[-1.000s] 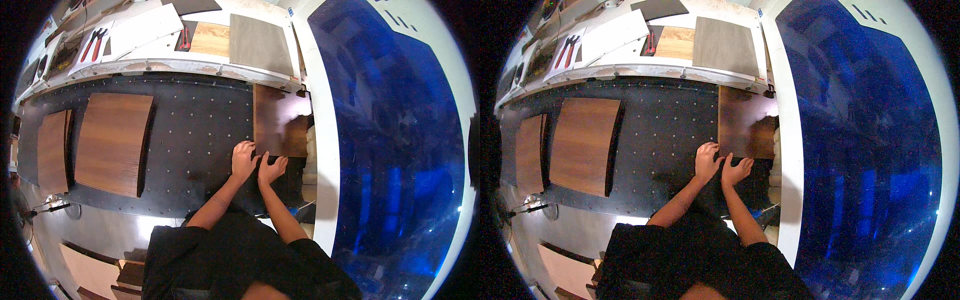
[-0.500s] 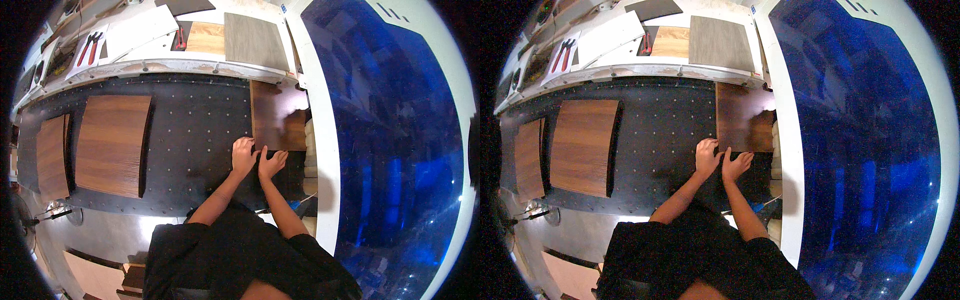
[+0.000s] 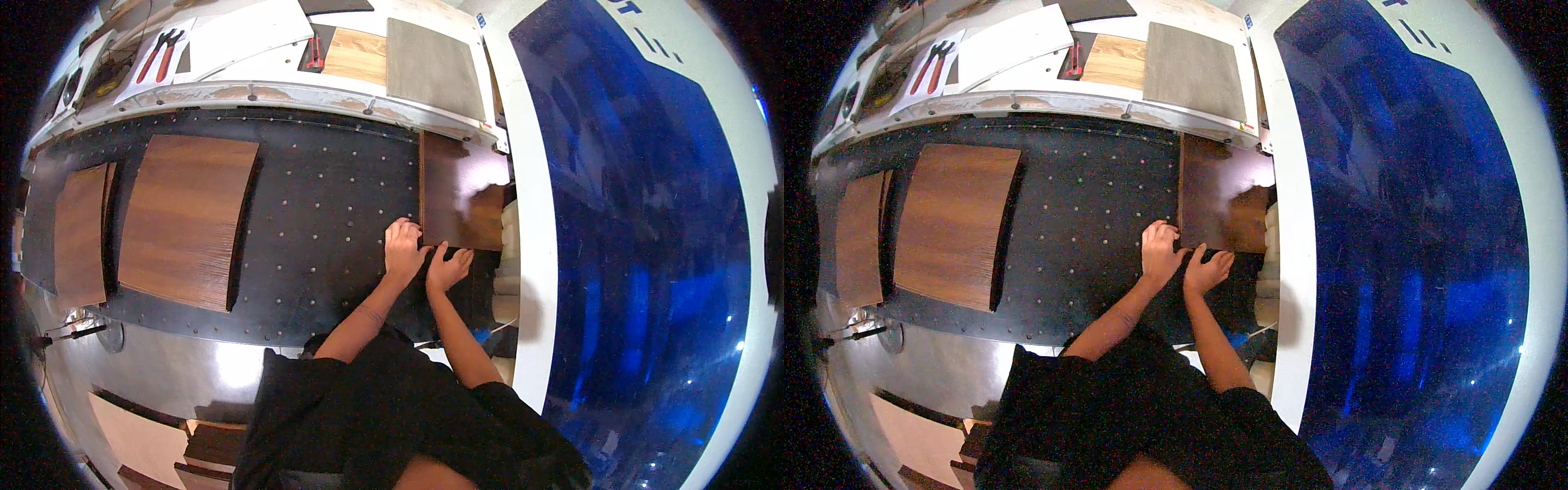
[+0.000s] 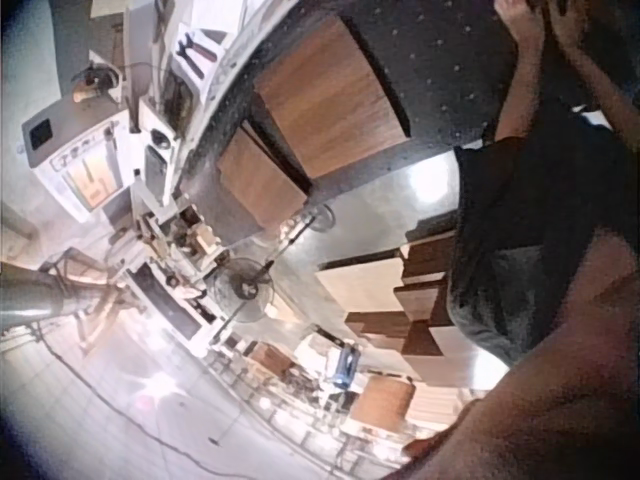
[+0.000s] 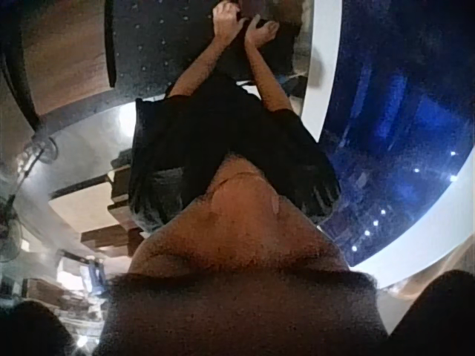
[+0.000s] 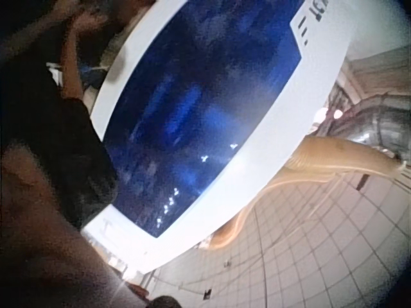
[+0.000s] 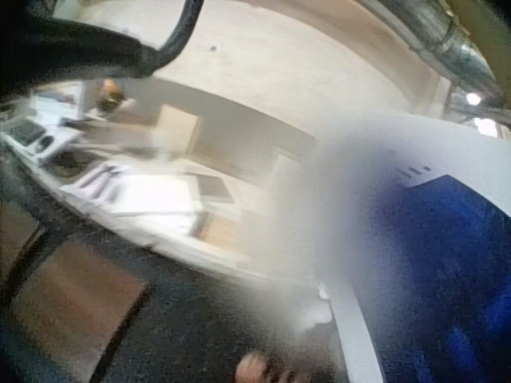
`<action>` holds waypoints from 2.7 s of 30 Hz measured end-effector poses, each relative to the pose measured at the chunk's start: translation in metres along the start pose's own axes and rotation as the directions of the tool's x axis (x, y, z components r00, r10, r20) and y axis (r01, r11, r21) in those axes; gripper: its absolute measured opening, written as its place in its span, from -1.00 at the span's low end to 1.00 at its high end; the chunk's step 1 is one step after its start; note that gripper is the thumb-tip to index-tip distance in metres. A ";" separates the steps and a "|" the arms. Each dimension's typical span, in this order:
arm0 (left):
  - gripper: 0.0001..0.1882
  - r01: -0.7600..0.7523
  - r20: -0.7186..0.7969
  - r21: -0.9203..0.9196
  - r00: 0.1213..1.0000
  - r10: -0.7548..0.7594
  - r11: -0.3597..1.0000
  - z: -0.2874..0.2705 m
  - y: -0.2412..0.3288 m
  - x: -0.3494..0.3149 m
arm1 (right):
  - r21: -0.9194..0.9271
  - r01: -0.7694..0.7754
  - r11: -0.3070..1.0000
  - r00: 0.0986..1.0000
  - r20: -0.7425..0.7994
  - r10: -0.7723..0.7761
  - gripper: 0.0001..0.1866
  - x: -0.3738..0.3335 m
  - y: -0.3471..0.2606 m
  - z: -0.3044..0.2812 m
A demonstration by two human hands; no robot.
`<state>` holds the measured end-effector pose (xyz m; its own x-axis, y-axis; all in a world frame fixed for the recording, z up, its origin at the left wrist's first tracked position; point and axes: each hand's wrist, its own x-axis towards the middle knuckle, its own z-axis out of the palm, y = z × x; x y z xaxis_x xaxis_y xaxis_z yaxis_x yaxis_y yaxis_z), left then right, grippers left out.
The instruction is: The person picks up wood panels from a stack, places them on a perforated sorting table, uses a handheld air nozzle to blow air onto the machinery and panels, and then restacks the panels into a new pile.
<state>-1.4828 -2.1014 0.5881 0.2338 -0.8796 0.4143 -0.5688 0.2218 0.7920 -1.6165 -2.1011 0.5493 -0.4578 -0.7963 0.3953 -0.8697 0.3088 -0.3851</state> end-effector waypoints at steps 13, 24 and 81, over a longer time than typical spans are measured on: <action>-0.58 -0.008 0.003 -0.019 1.000 0.008 1.000 -0.001 0.000 0.007 | 0.414 -0.093 0.906 0.931 0.359 -0.068 -0.38 0.010 0.010 -0.038; -0.65 -0.359 -0.048 -0.092 0.933 0.356 0.929 -0.001 0.039 0.012 | 0.573 -0.436 0.694 0.618 0.751 -0.231 -0.62 -0.177 0.080 -0.248; -0.19 0.124 0.622 0.515 0.627 -0.469 0.848 -0.331 -0.076 -0.173 | 0.699 -0.307 0.647 0.478 0.700 -0.530 -0.45 -0.484 0.164 -0.132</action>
<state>-1.2195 -1.8265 0.6047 -0.0768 -0.9174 -0.3905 -0.8598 -0.1374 0.4918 -1.5616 -1.5967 0.4051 0.3710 -0.9088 -0.1909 -0.2930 0.0805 -0.9527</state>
